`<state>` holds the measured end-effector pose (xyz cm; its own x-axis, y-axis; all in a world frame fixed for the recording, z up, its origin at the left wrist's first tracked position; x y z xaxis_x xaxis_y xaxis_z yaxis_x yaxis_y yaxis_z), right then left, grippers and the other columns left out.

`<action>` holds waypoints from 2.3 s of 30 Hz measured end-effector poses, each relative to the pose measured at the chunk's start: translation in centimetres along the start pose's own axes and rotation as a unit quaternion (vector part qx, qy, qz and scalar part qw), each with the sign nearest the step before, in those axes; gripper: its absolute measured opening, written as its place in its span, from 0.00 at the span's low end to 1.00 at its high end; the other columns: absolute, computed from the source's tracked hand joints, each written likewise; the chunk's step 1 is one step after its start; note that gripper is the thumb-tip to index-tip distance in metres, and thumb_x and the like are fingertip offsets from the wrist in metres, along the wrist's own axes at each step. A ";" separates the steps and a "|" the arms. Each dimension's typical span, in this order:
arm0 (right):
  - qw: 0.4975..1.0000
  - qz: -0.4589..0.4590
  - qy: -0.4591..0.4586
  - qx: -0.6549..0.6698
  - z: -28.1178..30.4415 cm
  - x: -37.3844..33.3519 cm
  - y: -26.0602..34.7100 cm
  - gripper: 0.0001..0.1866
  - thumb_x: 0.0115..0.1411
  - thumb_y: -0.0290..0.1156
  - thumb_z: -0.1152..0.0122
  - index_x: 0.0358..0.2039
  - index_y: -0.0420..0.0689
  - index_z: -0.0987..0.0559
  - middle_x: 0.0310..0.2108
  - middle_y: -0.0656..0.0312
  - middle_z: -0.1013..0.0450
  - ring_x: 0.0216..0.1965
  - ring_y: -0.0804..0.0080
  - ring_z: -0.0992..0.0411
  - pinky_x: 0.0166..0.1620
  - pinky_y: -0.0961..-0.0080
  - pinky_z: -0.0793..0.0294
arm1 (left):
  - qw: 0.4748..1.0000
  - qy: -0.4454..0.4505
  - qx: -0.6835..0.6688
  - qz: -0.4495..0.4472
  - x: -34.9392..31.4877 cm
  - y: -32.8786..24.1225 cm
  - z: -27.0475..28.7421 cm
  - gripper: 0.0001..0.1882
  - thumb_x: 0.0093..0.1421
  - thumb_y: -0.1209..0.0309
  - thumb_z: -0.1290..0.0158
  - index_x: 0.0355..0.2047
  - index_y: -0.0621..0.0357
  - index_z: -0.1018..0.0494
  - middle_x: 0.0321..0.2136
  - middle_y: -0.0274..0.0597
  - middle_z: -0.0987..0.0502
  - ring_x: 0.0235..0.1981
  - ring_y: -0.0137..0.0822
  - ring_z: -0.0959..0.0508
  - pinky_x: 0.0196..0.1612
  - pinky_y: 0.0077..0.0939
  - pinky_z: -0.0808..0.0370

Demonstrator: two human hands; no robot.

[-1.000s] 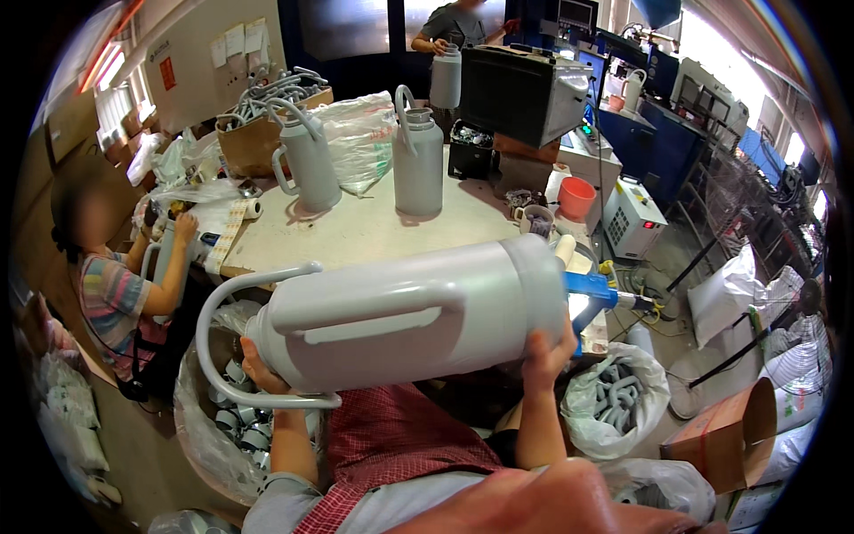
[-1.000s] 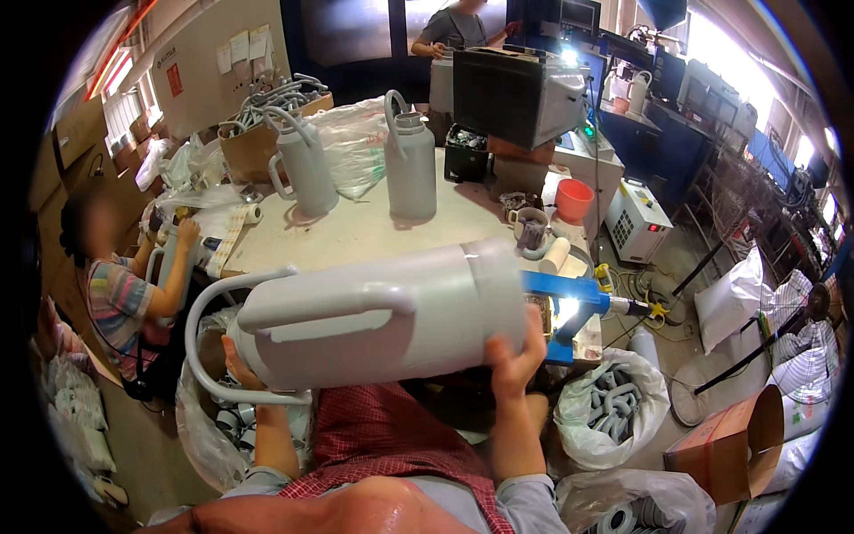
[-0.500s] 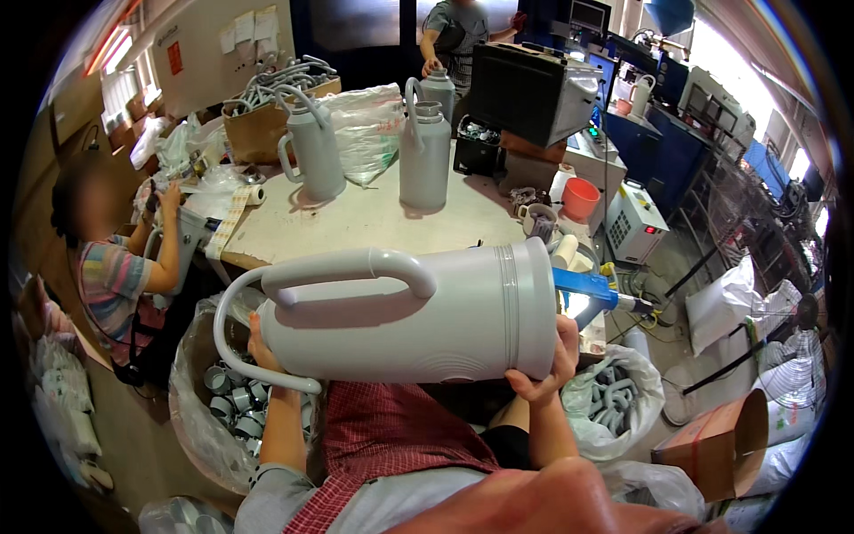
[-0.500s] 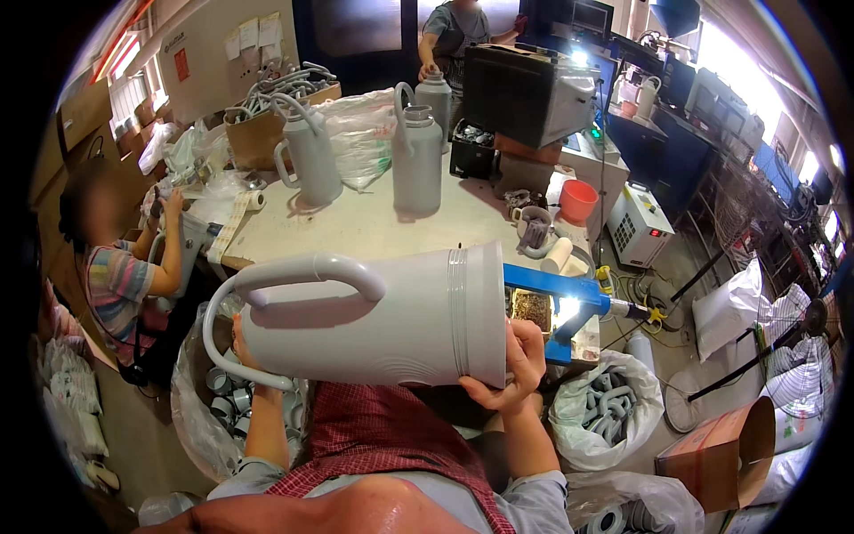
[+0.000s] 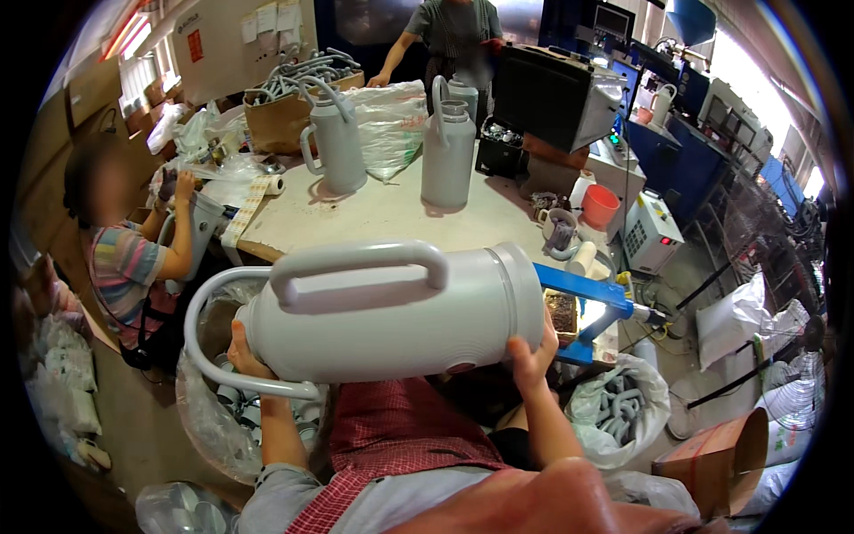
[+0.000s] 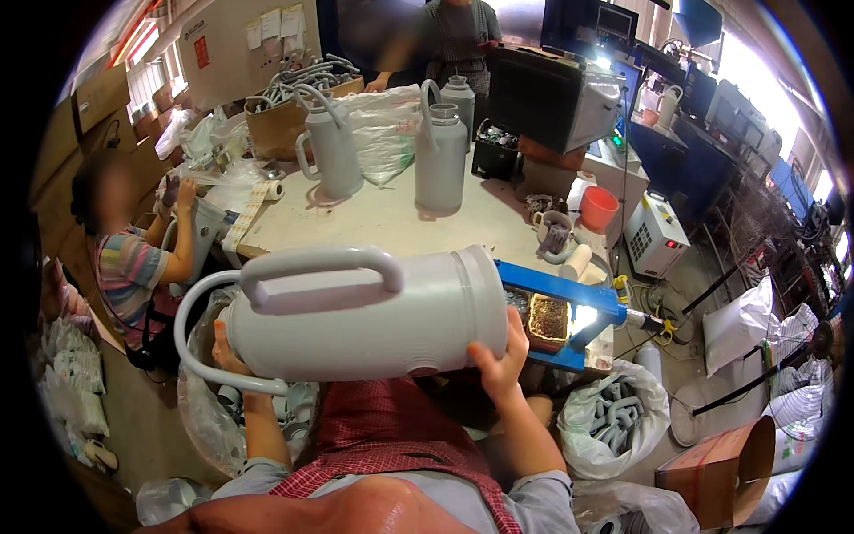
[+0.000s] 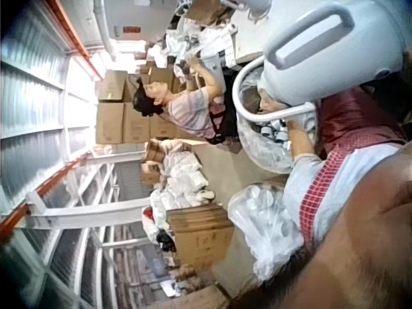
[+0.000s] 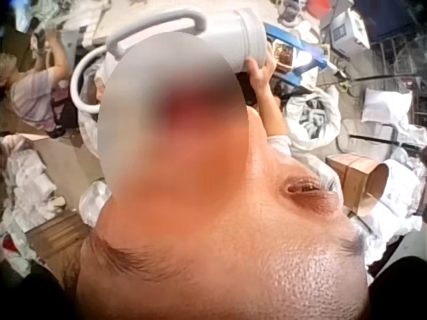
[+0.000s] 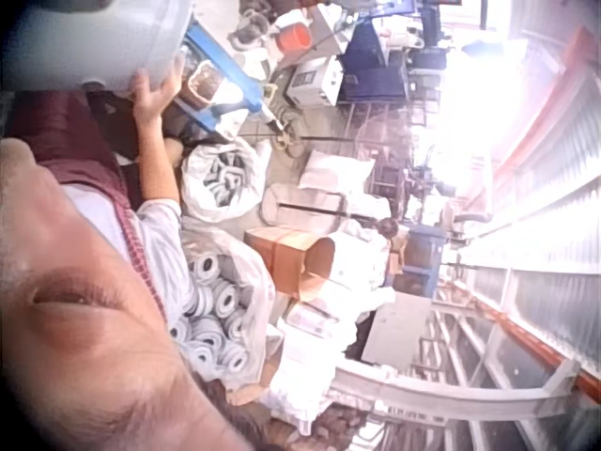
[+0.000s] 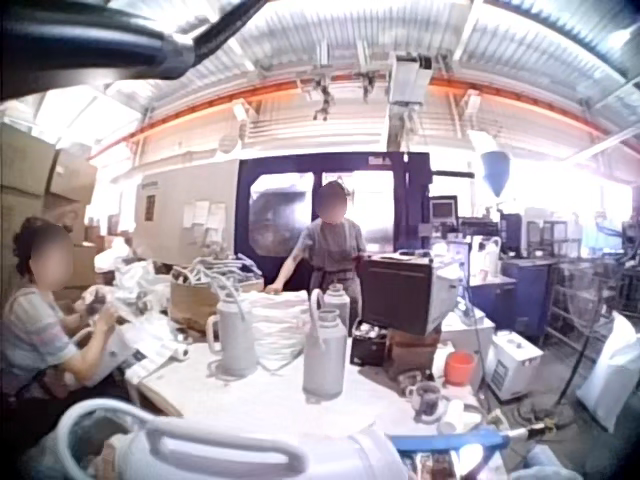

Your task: The person assembles grey plastic kettles by inserting small metal components into the base using a blue manual press tool. They repeatedly pick up kettle bodies, position them on the press, and operate the lever to secure the parts before placing the finished units on the table.

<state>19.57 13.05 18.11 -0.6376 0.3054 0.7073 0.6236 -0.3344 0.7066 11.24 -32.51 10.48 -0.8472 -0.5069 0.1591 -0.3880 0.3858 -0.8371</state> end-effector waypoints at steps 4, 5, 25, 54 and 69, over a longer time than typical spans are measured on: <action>0.997 0.033 0.050 -0.040 -1.4 0.2 0.3 0.37 0.51 0.59 0.38 0.44 0.32 0.25 0.42 0.50 0.31 0.44 0.58 0.32 0.50 0.66 0.34 | 1.000 0.002 0.021 -0.005 1.9 -0.4 1.4 0.23 0.67 0.54 0.58 0.38 0.63 0.24 0.29 0.39 0.21 0.26 0.29 0.22 0.29 0.22 0.25; 0.990 0.038 0.125 -0.050 -2.0 0.9 1.4 0.43 0.51 0.64 0.41 0.50 0.33 0.28 0.49 0.48 0.33 0.50 0.55 0.34 0.54 0.65 0.36 | 1.000 0.004 0.023 -0.003 2.1 -0.3 1.6 0.23 0.66 0.54 0.58 0.38 0.63 0.24 0.29 0.39 0.21 0.26 0.29 0.22 0.30 0.23 0.25; 0.982 0.142 0.028 -0.125 -0.3 -3.4 -1.4 0.45 0.57 0.65 0.50 0.49 0.27 0.29 0.41 0.42 0.28 0.45 0.46 0.30 0.48 0.61 0.31 | 0.996 0.034 0.042 0.066 2.2 3.5 -1.4 0.22 0.65 0.54 0.54 0.40 0.64 0.25 0.33 0.40 0.21 0.32 0.30 0.22 0.37 0.24 0.25; 0.982 -0.080 0.065 -0.159 -25.8 39.7 -35.3 0.32 0.55 0.44 0.39 0.54 0.34 0.32 0.48 0.43 0.29 0.51 0.49 0.30 0.54 0.63 0.34 | 0.582 0.275 0.613 -0.457 41.8 3.5 -28.3 0.20 0.57 0.55 0.50 0.18 0.57 0.25 0.18 0.52 0.27 0.24 0.54 0.26 0.30 0.45 0.31; 0.959 -0.152 0.171 0.166 -18.9 20.2 -4.3 0.17 0.66 0.42 0.50 0.40 0.41 0.24 0.16 0.72 0.40 0.14 0.88 0.46 0.16 0.85 0.49 | 0.902 0.422 -0.085 0.026 15.2 7.4 -23.9 0.32 0.60 0.48 0.50 0.54 0.60 0.37 0.55 0.44 0.35 0.54 0.37 0.32 0.52 0.36 0.31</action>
<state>-4.57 3.80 28.90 -0.8887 0.0147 0.4582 0.4584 0.0445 0.8876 -13.23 -18.91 19.23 -0.8123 0.2554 0.5244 -0.3291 0.5417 -0.7735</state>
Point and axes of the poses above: each hand's wrist, its own x-axis towards the middle knuckle, its own z-axis out of the back of the hand, y = z × x, the point moved 9 cm from there along x, towards the middle knuckle
